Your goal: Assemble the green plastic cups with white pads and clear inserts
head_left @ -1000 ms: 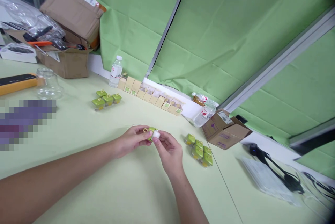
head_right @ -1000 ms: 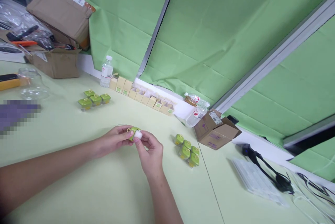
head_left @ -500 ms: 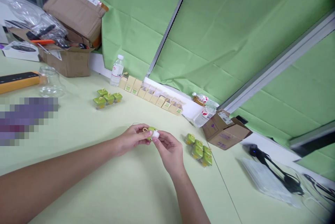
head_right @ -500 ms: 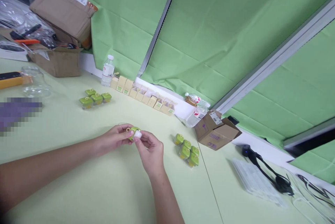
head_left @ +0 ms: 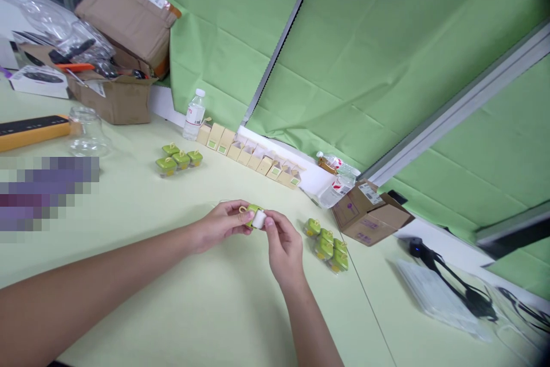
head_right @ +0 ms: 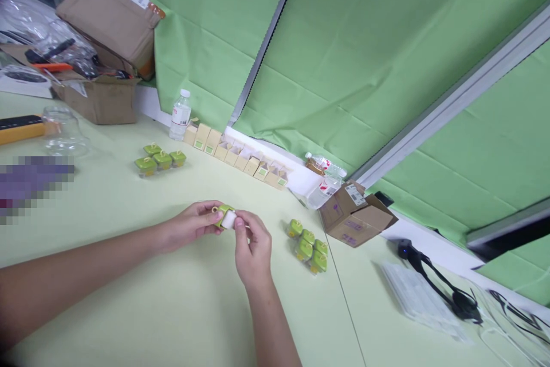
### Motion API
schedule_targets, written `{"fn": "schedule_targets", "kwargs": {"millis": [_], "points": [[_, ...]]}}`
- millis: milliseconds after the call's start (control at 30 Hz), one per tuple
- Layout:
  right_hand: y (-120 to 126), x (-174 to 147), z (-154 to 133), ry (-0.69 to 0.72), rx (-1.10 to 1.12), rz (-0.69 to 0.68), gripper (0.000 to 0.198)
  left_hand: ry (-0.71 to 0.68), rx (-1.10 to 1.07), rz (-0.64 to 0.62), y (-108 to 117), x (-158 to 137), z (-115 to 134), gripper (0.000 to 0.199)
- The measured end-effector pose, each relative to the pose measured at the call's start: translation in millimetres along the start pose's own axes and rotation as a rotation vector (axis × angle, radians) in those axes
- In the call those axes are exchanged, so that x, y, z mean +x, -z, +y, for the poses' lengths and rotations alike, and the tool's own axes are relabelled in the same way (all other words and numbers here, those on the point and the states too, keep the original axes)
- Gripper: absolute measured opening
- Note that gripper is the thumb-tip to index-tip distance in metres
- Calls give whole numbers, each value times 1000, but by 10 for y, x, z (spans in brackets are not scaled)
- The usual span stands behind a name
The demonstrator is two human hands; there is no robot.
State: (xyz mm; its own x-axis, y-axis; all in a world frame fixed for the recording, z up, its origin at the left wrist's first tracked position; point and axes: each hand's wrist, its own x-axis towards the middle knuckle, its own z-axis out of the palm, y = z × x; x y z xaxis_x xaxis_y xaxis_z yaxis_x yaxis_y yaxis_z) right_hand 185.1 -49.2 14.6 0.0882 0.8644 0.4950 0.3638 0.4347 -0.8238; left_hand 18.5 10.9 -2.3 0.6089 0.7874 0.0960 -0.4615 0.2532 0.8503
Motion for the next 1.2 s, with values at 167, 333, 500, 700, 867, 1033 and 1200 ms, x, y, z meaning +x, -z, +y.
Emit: {"fn": "schedule_targets", "kwargs": {"millis": [167, 333, 500, 700, 867, 1033, 1200], "points": [[56, 29, 4, 82, -89, -1, 17, 10, -14, -30, 3, 8, -21, 28], [98, 49, 11, 42, -21, -9, 15, 51, -15, -55, 3, 17, -38, 27], [108, 45, 13, 59, -34, -2, 12, 59, -18, -64, 8, 8, -35, 27], [133, 48, 20, -12, -18, -31, 12, 65, -22, -63, 11, -3, -42, 28], [129, 46, 20, -56, 1, -32, 15, 51, -25, -69, 15, -2, -50, 28], [127, 45, 22, -74, 9, -29, 14, 65, -26, -45, 15, 2, -64, 29], [126, 47, -10, -75, -8, -46, 15, 62, -1, -33, 4, -11, -51, 29]]}}
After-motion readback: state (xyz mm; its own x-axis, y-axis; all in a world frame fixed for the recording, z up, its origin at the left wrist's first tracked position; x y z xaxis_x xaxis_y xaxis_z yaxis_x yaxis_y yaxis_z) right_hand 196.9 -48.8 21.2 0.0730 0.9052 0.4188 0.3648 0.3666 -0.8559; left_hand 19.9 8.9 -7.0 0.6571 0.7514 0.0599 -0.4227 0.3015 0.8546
